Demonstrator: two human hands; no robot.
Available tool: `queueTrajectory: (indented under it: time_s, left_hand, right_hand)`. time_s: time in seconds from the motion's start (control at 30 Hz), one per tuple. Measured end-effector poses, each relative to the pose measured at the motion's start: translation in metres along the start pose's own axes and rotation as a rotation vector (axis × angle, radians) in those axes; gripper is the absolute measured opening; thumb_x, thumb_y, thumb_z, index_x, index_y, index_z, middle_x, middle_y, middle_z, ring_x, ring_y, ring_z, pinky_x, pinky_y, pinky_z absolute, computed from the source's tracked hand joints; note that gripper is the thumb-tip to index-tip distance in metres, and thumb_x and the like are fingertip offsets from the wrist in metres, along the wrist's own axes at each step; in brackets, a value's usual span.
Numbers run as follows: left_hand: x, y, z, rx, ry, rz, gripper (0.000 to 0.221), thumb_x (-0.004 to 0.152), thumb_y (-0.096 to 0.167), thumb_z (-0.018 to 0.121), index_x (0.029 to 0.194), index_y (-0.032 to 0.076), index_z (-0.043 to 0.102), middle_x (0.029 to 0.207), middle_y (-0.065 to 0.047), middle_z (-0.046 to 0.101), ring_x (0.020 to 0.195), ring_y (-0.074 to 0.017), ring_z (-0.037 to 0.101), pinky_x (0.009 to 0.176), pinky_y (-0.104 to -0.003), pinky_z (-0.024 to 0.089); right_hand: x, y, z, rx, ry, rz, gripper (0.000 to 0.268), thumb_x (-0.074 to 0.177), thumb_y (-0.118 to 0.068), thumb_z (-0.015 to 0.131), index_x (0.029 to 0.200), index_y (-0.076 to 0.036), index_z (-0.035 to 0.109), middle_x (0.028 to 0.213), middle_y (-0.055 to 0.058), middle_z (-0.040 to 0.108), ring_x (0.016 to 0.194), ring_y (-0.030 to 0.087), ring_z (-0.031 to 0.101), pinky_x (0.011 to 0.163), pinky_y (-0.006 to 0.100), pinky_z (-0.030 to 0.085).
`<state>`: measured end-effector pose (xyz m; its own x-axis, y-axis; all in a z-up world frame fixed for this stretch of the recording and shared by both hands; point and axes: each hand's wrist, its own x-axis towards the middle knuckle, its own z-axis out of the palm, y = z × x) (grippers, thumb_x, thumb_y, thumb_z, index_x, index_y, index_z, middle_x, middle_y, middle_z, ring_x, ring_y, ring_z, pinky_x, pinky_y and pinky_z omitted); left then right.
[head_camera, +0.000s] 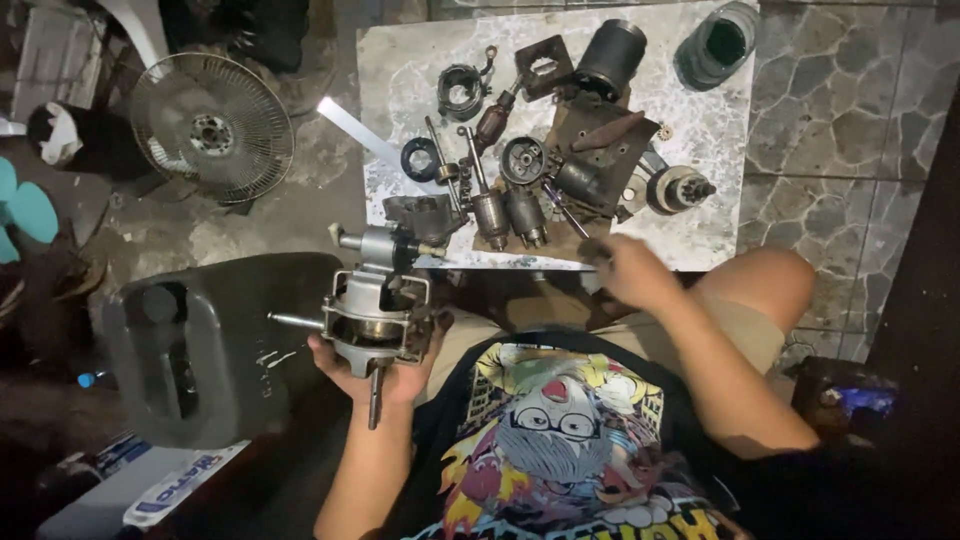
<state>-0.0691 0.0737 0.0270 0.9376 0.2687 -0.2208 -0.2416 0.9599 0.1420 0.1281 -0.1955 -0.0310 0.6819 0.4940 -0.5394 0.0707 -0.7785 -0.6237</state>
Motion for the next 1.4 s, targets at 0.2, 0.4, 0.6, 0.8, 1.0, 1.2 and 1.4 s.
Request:
queueTrajectory:
  time_s: [0.2, 0.4, 0.6, 0.8, 1.0, 1.2, 1.4]
  left_hand:
    - [-0.002, 0.005, 0.004, -0.046, 0.034, -0.016, 0.076, 0.077, 0.053, 0.080, 0.136, 0.008, 0.064, 0.144, -0.020, 0.058, 0.137, -0.0449, 0.049, 0.113, -0.068, 0.035]
    - [0.004, -0.003, 0.011, 0.004, -0.005, 0.020, 0.058, 0.079, 0.051, 0.080, 0.126, 0.018, 0.070, 0.140, -0.014, 0.061, 0.137, -0.0420, 0.049, 0.116, -0.067, 0.032]
    - [0.008, -0.001, 0.001, 0.039, -0.049, 0.024, 0.058, 0.077, 0.052, 0.082, 0.125, 0.021, 0.070, 0.143, -0.016, 0.059, 0.138, -0.0458, 0.046, 0.116, -0.076, 0.025]
    - [0.008, -0.004, 0.016, 0.049, -0.043, -0.002, 0.055, 0.078, 0.050, 0.082, 0.122, 0.019, 0.070, 0.138, -0.018, 0.061, 0.132, -0.0471, 0.051, 0.110, -0.075, 0.033]
    - [0.011, -0.005, 0.022, 0.061, -0.114, -0.051, 0.059, 0.079, 0.053, 0.081, 0.126, 0.021, 0.068, 0.140, -0.020, 0.059, 0.133, -0.0470, 0.051, 0.112, -0.072, 0.033]
    - [0.010, -0.008, 0.020, 0.105, -0.204, -0.060, 0.055, 0.088, 0.056, 0.072, 0.129, 0.021, 0.069, 0.145, -0.018, 0.057, 0.138, -0.0453, 0.046, 0.117, -0.071, 0.025]
    - [0.005, -0.008, 0.022, 0.142, -0.203, -0.040, 0.051, 0.087, 0.056, 0.072, 0.126, 0.023, 0.070, 0.146, -0.018, 0.057, 0.138, -0.0475, 0.046, 0.115, -0.074, 0.023]
  right_hand:
    - [0.012, -0.009, 0.047, -0.133, -0.016, 0.011, 0.023, 0.091, -0.012, 0.063, 0.108, -0.001, 0.074, 0.096, 0.023, 0.075, 0.093, 0.040, 0.075, 0.083, 0.048, 0.059]
    - [0.052, 0.034, 0.066, -0.437, 0.216, -0.005, 0.027, 0.088, -0.011, 0.068, 0.112, 0.001, 0.061, 0.092, 0.022, 0.066, 0.088, 0.039, 0.070, 0.074, 0.047, 0.058]
    - [0.062, 0.037, 0.074, -0.352, 0.198, 0.003, 0.026, 0.093, -0.004, 0.061, 0.117, 0.007, 0.058, 0.097, 0.026, 0.066, 0.094, 0.039, 0.069, 0.079, 0.044, 0.058]
    - [0.037, -0.003, 0.049, -0.190, 0.208, 0.039, 0.025, 0.094, -0.019, 0.060, 0.107, 0.002, 0.065, 0.094, 0.021, 0.065, 0.095, 0.039, 0.068, 0.082, 0.047, 0.057]
    - [0.021, -0.007, 0.029, -0.126, 0.273, 0.029, 0.025, 0.094, -0.021, 0.055, 0.096, 0.002, 0.065, 0.083, 0.021, 0.065, 0.084, 0.040, 0.069, 0.074, 0.047, 0.056]
    - [-0.009, -0.031, 0.003, -0.117, 0.435, -0.116, 0.024, 0.096, -0.014, 0.058, 0.100, 0.006, 0.072, 0.083, 0.024, 0.068, 0.083, 0.039, 0.071, 0.074, 0.045, 0.059]
    - [-0.023, -0.006, 0.005, 0.245, 0.649, -0.098, 0.017, 0.092, -0.011, 0.071, 0.104, -0.003, 0.079, 0.086, 0.021, 0.072, 0.085, 0.039, 0.072, 0.072, 0.042, 0.057]
